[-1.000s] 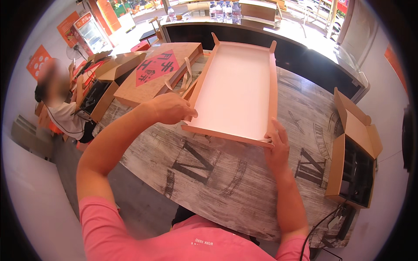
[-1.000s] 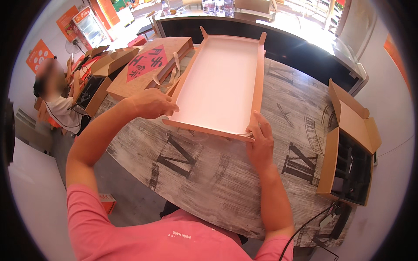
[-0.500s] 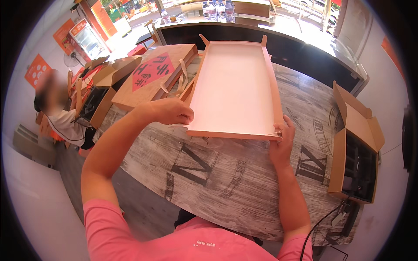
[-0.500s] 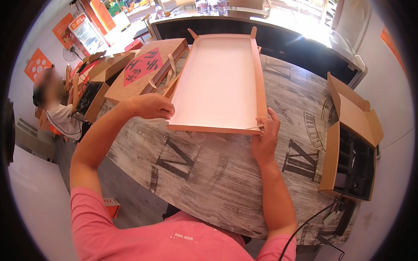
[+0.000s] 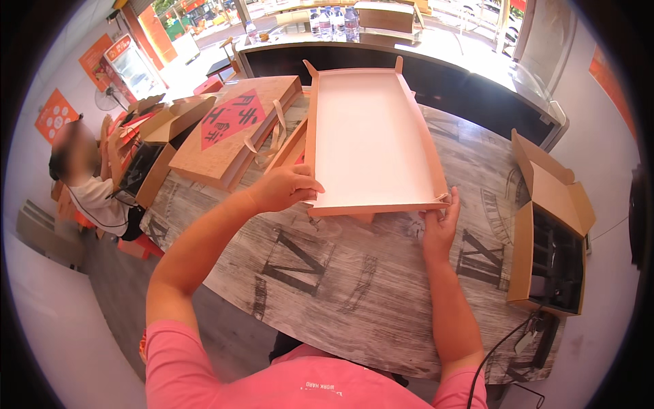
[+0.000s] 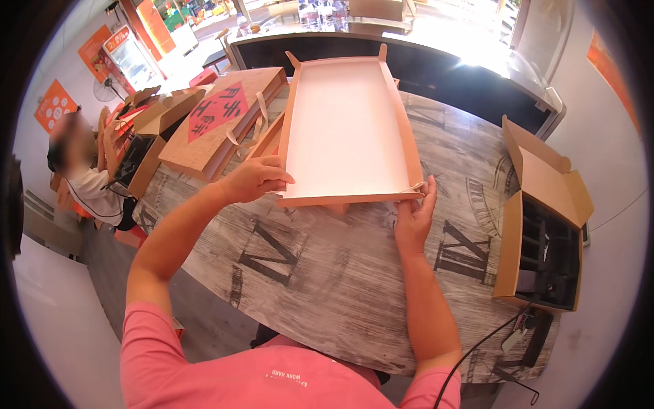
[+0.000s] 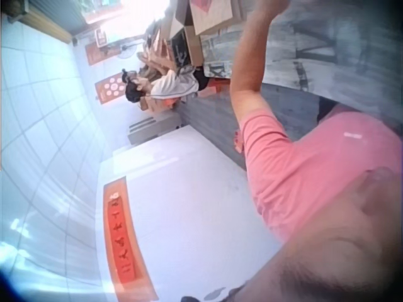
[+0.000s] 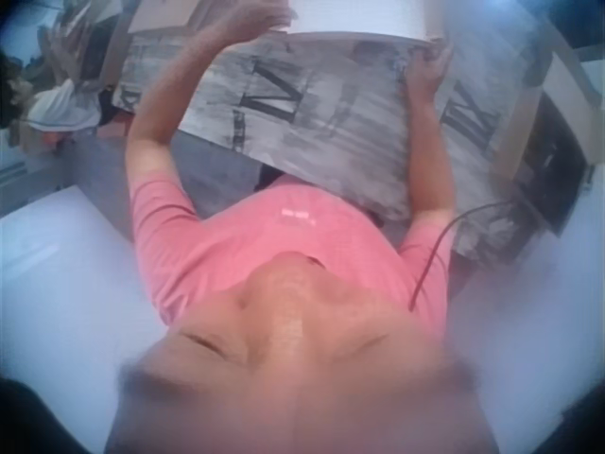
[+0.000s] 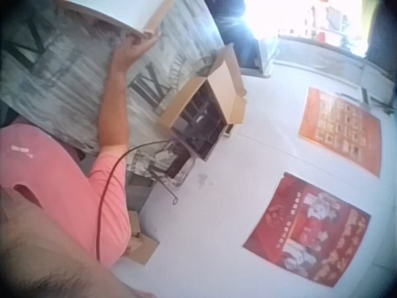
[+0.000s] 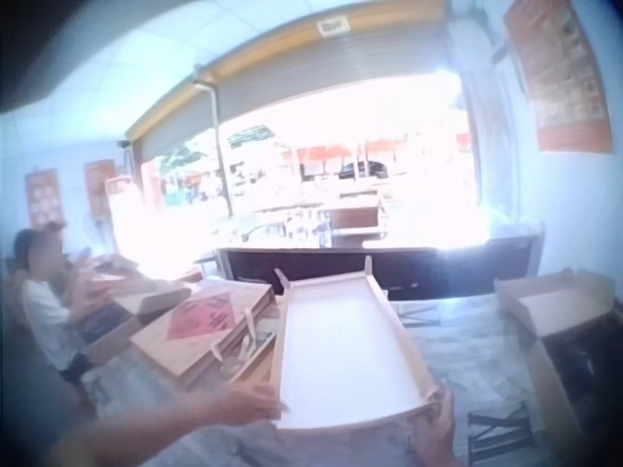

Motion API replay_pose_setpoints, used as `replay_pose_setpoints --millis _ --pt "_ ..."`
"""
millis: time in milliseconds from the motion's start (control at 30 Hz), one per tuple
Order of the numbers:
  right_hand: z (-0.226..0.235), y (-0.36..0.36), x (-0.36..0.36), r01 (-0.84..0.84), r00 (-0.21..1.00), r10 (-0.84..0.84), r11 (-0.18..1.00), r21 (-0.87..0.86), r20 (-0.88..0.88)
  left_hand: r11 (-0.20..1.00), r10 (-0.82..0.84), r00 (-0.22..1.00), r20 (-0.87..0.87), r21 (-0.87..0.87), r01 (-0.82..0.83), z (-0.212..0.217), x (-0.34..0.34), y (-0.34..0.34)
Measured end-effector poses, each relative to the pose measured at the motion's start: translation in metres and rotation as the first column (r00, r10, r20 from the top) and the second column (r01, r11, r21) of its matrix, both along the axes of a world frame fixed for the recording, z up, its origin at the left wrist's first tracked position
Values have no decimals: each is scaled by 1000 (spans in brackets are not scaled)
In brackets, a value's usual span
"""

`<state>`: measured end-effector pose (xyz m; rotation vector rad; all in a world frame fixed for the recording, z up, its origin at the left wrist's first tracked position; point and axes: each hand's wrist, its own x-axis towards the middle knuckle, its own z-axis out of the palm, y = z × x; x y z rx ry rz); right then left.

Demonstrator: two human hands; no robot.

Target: The person assembles small cardboard boxes by folding flaps and tucking them into place. They place the assembled boxes into a larger tray and then fold a larger cardboard box, tucking in the flaps to complete the assembly.

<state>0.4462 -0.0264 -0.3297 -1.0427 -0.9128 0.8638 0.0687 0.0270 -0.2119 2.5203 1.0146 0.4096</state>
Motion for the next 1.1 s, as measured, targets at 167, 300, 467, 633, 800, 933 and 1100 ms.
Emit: replay_pose_setpoints --millis 167,300,467,633,800,933,1100 --pt "7 1 1 55 992 -62 996 -68 -106 988 -66 997 44 140 60 6 4 2" --pt "21 -7 0 -55 948 -11 979 -198 -318 961 -125 985 -118 231 149 17 6 7" --pt "33 -19 -10 -140 892 67 981 -132 -447 997 50 997 55 50 -53 13 9 13" --pt "39 -19 -17 -57 968 16 986 -156 -252 986 49 978 203 144 -80 -2 25 6" --pt "32 -13 -13 147 989 -146 988 40 -34 954 14 922 387 272 -129 -21 60 -8" --pt "54 -20 -7 105 833 -291 918 381 471 859 -80 918 388 493 -134 -31 88 -15" --pt "95 -45 -25 -178 526 -231 911 372 818 791 -96 901 423 582 -188 -38 127 -27"
